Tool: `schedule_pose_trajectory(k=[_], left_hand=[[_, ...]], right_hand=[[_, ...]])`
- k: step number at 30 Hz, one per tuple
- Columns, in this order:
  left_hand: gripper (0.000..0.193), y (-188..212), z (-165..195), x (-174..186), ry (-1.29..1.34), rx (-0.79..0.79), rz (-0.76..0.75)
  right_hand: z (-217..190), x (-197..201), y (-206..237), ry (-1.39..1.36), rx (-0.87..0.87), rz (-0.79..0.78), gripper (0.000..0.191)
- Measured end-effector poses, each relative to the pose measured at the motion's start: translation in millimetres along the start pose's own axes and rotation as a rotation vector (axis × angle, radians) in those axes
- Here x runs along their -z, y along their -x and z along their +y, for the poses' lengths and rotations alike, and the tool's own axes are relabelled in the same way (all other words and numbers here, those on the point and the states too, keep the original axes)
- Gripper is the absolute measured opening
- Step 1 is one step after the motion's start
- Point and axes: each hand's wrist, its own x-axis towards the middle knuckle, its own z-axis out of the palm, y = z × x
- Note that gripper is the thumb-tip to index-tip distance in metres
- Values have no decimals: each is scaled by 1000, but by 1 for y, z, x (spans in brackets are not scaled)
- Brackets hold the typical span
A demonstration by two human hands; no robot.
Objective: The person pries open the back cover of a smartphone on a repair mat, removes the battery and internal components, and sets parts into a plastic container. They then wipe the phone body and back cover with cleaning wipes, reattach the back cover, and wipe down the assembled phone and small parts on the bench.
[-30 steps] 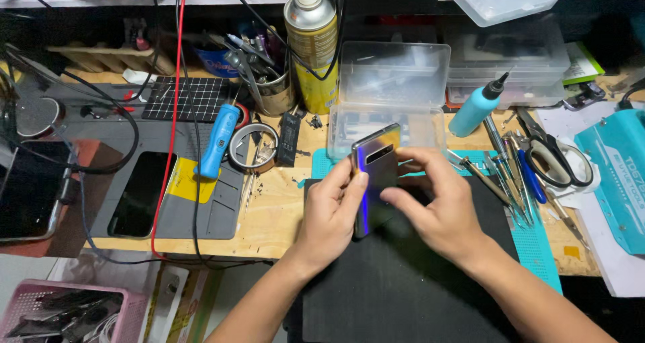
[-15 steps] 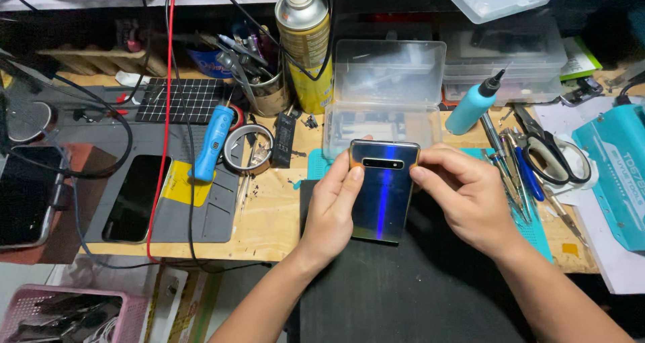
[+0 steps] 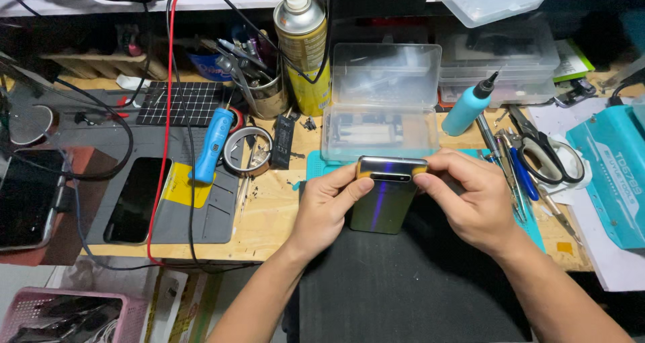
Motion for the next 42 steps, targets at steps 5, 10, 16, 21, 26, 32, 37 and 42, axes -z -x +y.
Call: schedule_pose_trajectory(k=[5,10,16,21,26,32,37,42], left_hand=[[38,2,9,-1,54,-52,-3],[30,0,9,-6,-96,-128,70],[25,2,26,-8,-5,-152,15],[27,7,50,-5,-569,-387,61],[14,5,62,0,-712,-439,200],[17,6,64,0,-838,-472,159],[15,-1,65,-8,-695,-395,155],[14,-13,57,-41,-615,-415,7]], right_hand=[[-4,3,1,137,91,41,8],[-9,7,-2,104,200,29,11],[-23,9,-10,214,262,23,8],[-32,-5,-21,213,383,-1,9],[-30,-31,-31,147,356,-2,8],[-12,-30,-25,172,366,-78,15],[22,50,-18,574,-22,192,20],[51,133,29,1053,-556,170,16]])
